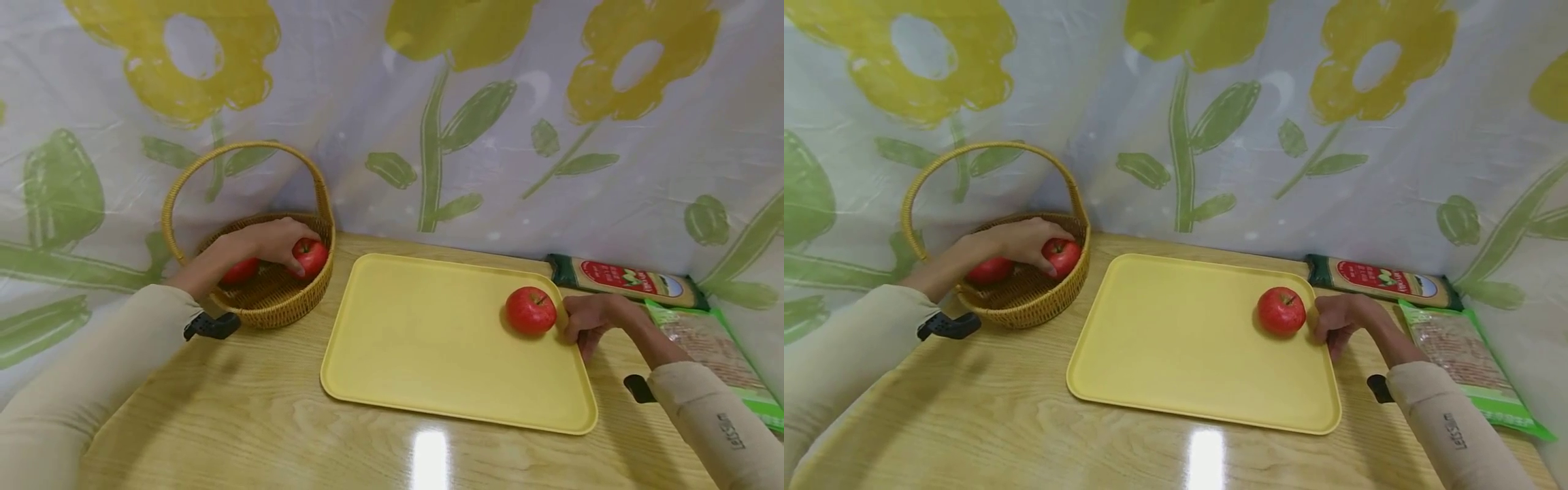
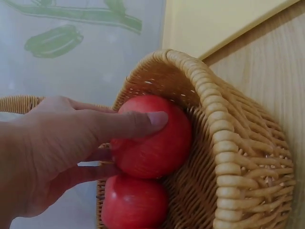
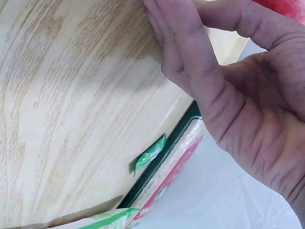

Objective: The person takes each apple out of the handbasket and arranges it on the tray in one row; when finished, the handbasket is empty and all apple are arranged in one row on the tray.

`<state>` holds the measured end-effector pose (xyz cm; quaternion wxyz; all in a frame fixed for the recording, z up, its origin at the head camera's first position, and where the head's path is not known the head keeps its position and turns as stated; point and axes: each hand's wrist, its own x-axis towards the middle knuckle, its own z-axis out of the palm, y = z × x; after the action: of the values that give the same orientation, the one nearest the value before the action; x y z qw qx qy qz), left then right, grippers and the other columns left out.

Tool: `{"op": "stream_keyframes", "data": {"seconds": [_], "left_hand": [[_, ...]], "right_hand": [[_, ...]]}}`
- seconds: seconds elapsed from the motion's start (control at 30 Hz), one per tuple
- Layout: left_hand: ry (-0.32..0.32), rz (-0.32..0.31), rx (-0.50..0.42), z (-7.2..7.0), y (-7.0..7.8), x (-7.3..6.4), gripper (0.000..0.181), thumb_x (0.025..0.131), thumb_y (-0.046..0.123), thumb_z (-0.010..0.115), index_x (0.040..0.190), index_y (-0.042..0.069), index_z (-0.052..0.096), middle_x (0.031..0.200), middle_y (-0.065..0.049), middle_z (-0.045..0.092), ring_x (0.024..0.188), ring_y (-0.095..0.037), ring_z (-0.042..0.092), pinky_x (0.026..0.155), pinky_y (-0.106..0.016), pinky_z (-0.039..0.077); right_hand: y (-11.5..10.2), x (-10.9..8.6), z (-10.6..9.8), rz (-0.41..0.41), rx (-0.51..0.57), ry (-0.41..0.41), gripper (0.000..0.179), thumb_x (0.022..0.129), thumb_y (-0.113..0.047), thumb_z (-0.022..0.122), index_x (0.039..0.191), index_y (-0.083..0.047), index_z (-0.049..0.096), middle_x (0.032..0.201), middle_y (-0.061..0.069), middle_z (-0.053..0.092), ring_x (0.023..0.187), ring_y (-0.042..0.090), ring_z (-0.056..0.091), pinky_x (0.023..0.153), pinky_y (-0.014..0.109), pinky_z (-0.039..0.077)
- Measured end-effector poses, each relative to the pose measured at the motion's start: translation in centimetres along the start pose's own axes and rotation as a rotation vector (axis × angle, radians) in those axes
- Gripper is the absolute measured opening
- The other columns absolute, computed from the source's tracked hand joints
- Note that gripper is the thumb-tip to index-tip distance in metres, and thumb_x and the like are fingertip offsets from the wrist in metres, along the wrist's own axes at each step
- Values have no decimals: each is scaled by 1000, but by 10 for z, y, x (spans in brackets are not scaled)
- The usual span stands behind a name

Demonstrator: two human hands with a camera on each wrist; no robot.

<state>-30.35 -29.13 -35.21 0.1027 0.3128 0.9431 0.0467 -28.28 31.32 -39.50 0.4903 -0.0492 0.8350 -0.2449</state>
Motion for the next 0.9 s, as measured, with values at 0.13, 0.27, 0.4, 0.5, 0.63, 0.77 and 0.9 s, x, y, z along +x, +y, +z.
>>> {"op": "stream_keyframes", "data": {"seconds": [0.13, 0.27, 0.4, 0.5, 0.63, 0.77, 0.9], "left_hand": [[52, -1, 29, 2, 1, 1, 77, 73, 30, 95, 136, -3, 64, 129, -22, 68, 115, -40, 65, 99, -54, 53], [87, 8, 41, 3, -1, 0, 78, 72, 30, 96, 135, -4, 64, 132, -26, 67, 119, -45, 64, 101, -57, 52], [138, 9, 31, -1, 0, -3, 75, 72, 28, 96, 133, -4, 65, 132, -25, 67, 118, -43, 65, 99, -55, 54], [190, 2, 24, -8, 2, -5, 74, 73, 27, 95, 134, -3, 65, 134, -25, 65, 120, -45, 64, 103, -56, 53], [250, -7, 15, -18, 3, -11, 74, 71, 25, 95, 133, -2, 65, 132, -27, 64, 119, -46, 63, 105, -59, 51], [309, 8, 21, -24, 8, -14, 71, 69, 22, 95, 130, 0, 67, 128, -26, 65, 115, -45, 63, 103, -58, 52], [354, 15, 41, -25, 13, -17, 70, 70, 22, 94, 130, -1, 67, 127, -25, 64, 114, -44, 62, 100, -56, 54]], "right_hand": [[2, 1, 0, -14, -1, 1, 32, 84, -2, 62, 115, 5, 58, 86, 9, 77, 66, 13, 74, 69, 30, 64], [3, 1, 1, -16, -5, 2, 33, 84, -3, 62, 116, 4, 58, 88, 9, 77, 66, 12, 73, 69, 30, 64], [1, 1, 0, -14, -11, 0, 30, 84, -3, 63, 113, 3, 60, 87, 9, 77, 66, 12, 73, 69, 29, 64], [0, 0, -1, -7, -19, 8, 28, 84, -4, 64, 111, 3, 61, 86, 8, 77, 66, 12, 74, 70, 30, 64], [0, 0, -1, -8, -19, 16, 31, 84, -5, 64, 113, 3, 58, 88, 8, 76, 67, 13, 74, 70, 30, 64], [1, 1, 0, -7, -16, 14, 29, 84, -5, 64, 111, 4, 58, 86, 8, 76, 66, 13, 74, 69, 30, 64], [2, 2, -2, -10, -14, -2, 27, 84, -4, 64, 109, 4, 61, 84, 8, 77, 66, 13, 74, 69, 30, 64]]}}
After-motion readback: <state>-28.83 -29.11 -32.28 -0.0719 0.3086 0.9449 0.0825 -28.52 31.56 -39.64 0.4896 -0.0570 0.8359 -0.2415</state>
